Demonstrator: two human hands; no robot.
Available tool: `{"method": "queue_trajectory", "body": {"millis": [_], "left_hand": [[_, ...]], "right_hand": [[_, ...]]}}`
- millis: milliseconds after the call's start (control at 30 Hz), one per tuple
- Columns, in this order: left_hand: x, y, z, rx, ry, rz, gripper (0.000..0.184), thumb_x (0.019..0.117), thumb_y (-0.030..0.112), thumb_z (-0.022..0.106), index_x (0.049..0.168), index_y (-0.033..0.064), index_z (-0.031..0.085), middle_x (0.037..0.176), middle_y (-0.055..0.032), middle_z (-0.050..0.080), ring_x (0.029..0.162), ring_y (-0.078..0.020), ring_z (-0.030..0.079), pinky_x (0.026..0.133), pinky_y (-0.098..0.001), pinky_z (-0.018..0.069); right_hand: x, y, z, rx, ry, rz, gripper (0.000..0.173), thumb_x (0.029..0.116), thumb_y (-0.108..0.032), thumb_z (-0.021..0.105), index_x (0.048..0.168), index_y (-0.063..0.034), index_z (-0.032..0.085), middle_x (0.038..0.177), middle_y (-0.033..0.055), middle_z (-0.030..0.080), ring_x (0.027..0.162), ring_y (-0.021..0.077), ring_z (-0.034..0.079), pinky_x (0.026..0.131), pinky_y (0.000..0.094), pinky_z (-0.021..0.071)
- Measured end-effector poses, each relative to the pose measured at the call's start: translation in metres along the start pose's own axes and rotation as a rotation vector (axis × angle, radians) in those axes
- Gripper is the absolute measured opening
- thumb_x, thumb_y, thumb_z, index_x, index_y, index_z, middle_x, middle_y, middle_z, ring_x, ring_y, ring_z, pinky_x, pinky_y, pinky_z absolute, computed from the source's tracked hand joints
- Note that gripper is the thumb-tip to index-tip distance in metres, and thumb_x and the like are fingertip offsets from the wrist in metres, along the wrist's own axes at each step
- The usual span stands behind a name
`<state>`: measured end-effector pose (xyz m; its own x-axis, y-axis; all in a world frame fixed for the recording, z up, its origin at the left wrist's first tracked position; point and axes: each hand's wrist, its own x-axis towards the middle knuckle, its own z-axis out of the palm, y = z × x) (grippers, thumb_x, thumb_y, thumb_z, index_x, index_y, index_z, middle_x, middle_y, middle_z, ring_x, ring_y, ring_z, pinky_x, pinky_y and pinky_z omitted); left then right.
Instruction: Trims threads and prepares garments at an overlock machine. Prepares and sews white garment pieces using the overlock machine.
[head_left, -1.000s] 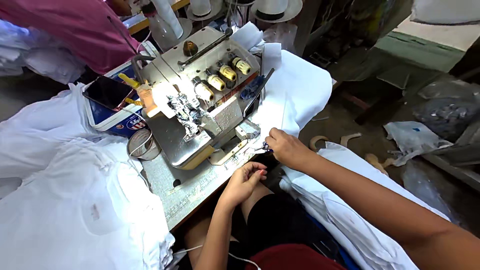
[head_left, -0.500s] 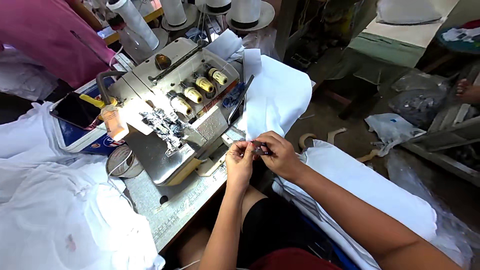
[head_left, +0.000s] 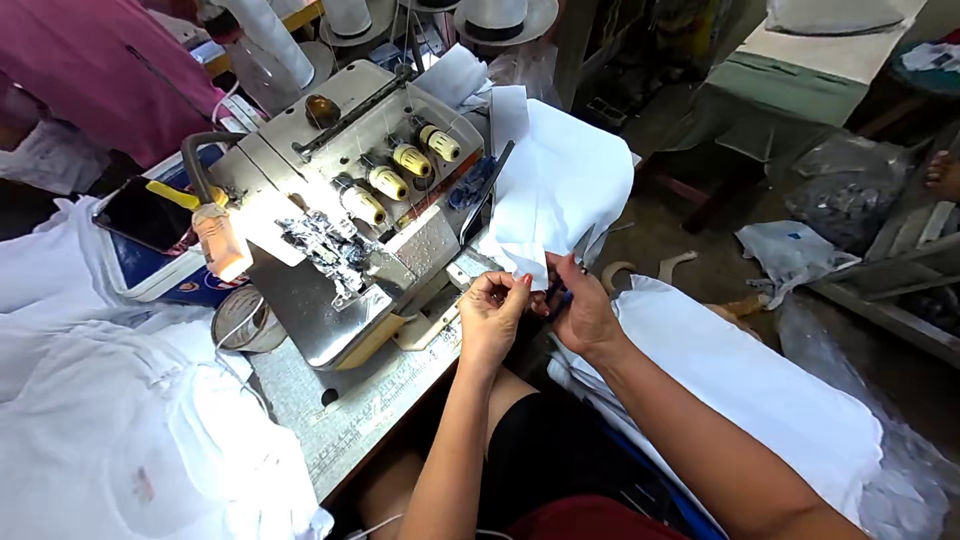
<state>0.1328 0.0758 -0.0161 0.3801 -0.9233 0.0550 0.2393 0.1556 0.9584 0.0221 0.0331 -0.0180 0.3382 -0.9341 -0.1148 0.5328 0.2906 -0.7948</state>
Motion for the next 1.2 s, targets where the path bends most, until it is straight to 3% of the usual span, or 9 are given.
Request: {"method": "queue_trajectory", "body": {"millis": [200, 367, 467, 533, 600, 800, 933, 1067, 1200], "left_hand": [[-0.009, 0.004, -0.013, 0.121, 0.066, -0.046, 0.012, 0.0951, -0.005, 0.059, 0.089, 0.0047, 0.057, 0.072, 0.003, 0.066, 0.066, -0.0044, 0.067, 0.068, -0.0222, 0.0587], [-0.022, 0.017, -0.02, 0.258, 0.027, -0.125, 0.025, 0.0984, 0.002, 0.062, 0.118, -0.0042, 0.047, 0.067, 0.0043, 0.059, 0.057, -0.001, 0.061, 0.058, -0.0176, 0.0547], [-0.013, 0.041, -0.007, 0.026, -0.133, -0.271, 0.027, 0.1102, 0.01, 0.035, 0.123, -0.0047, 0.053, 0.08, -0.0007, 0.07, 0.071, -0.0074, 0.07, 0.068, -0.0241, 0.0594], [0.002, 0.049, -0.004, -0.222, -0.339, -0.405, 0.066, 0.1096, 0.043, 0.009, 0.136, -0.0021, 0.049, 0.105, -0.0076, 0.073, 0.094, -0.0166, 0.072, 0.084, -0.0327, 0.0589], [0.018, 0.055, 0.005, -0.349, -0.395, -0.436, 0.083, 0.1027, 0.065, 0.006, 0.131, 0.0055, 0.056, 0.105, -0.0054, 0.075, 0.09, -0.0148, 0.073, 0.078, -0.0307, 0.0601], [0.058, 0.08, 0.024, -0.206, -0.348, -0.268, 0.028, 0.1094, 0.01, 0.041, 0.132, 0.0014, 0.056, 0.1, -0.0071, 0.076, 0.085, -0.0128, 0.074, 0.076, -0.0273, 0.0604], [0.052, 0.106, 0.016, -0.166, -0.188, -0.035, 0.016, 0.109, 0.008, 0.044, 0.115, 0.003, 0.058, 0.092, -0.0081, 0.076, 0.08, -0.0157, 0.076, 0.076, -0.0309, 0.0632], [0.019, 0.116, -0.02, -0.04, -0.113, 0.126, 0.024, 0.1112, 0.02, 0.041, 0.113, 0.0089, 0.061, 0.094, -0.0042, 0.074, 0.084, -0.0145, 0.075, 0.077, -0.0329, 0.0637], [-0.033, 0.099, -0.059, 0.145, 0.02, 0.126, 0.02, 0.1067, 0.009, 0.046, 0.104, 0.0095, 0.065, 0.086, 0.0018, 0.073, 0.078, -0.0082, 0.072, 0.075, -0.0307, 0.0623]], "right_hand": [[0.032, -0.049, -0.018, -0.911, -0.001, -0.441, 0.018, 0.1006, -0.013, 0.062, 0.109, 0.0012, 0.068, 0.083, -0.0012, 0.064, 0.066, -0.0029, 0.054, 0.062, 0.0167, 0.0479], [0.101, -0.178, 0.0, -1.464, 0.034, -0.891, 0.041, 0.1064, -0.029, 0.051, 0.12, 0.007, 0.066, 0.107, 0.0266, 0.068, 0.098, 0.0308, 0.066, 0.091, 0.0459, 0.0503], [0.086, -0.203, 0.034, -1.536, -0.168, -1.099, 0.035, 0.1063, -0.027, 0.053, 0.114, 0.002, 0.07, 0.099, 0.0201, 0.069, 0.091, 0.0241, 0.065, 0.086, 0.0401, 0.051], [0.047, -0.182, 0.045, -1.511, -0.439, -1.101, 0.022, 0.0973, -0.009, 0.059, 0.11, 0.0039, 0.073, 0.092, 0.0229, 0.068, 0.086, 0.0336, 0.065, 0.08, 0.0494, 0.0519], [0.006, -0.138, 0.035, -1.453, -0.654, -1.091, 0.023, 0.082, -0.002, 0.064, 0.101, -0.002, 0.076, 0.086, 0.0121, 0.071, 0.082, 0.027, 0.066, 0.073, 0.043, 0.0544], [-0.065, -0.006, -0.039, -1.52, -0.784, -1.023, 0.018, 0.0898, -0.002, 0.057, 0.099, -0.0054, 0.073, 0.096, 0.0111, 0.075, 0.076, 0.027, 0.069, 0.058, 0.0372, 0.0544], [-0.076, 0.032, -0.078, -1.617, -0.907, -0.716, 0.008, 0.0803, 0.002, 0.07, 0.086, -0.0021, 0.072, 0.082, 0.0129, 0.072, 0.073, 0.0321, 0.071, 0.054, 0.0428, 0.0566], [-0.074, 0.01, -0.053, -1.624, -1.199, -0.069, 0.015, 0.0908, 0.006, 0.062, 0.101, 0.0052, 0.073, 0.094, 0.0245, 0.072, 0.095, 0.0454, 0.07, 0.076, 0.0597, 0.0552], [-0.07, -0.007, -0.004, -1.211, -1.232, -0.565, 0.021, 0.0769, 0.005, 0.068, 0.093, -0.0058, 0.077, 0.079, 0.0102, 0.07, 0.074, 0.0281, 0.07, 0.064, 0.0421, 0.0579]]}}
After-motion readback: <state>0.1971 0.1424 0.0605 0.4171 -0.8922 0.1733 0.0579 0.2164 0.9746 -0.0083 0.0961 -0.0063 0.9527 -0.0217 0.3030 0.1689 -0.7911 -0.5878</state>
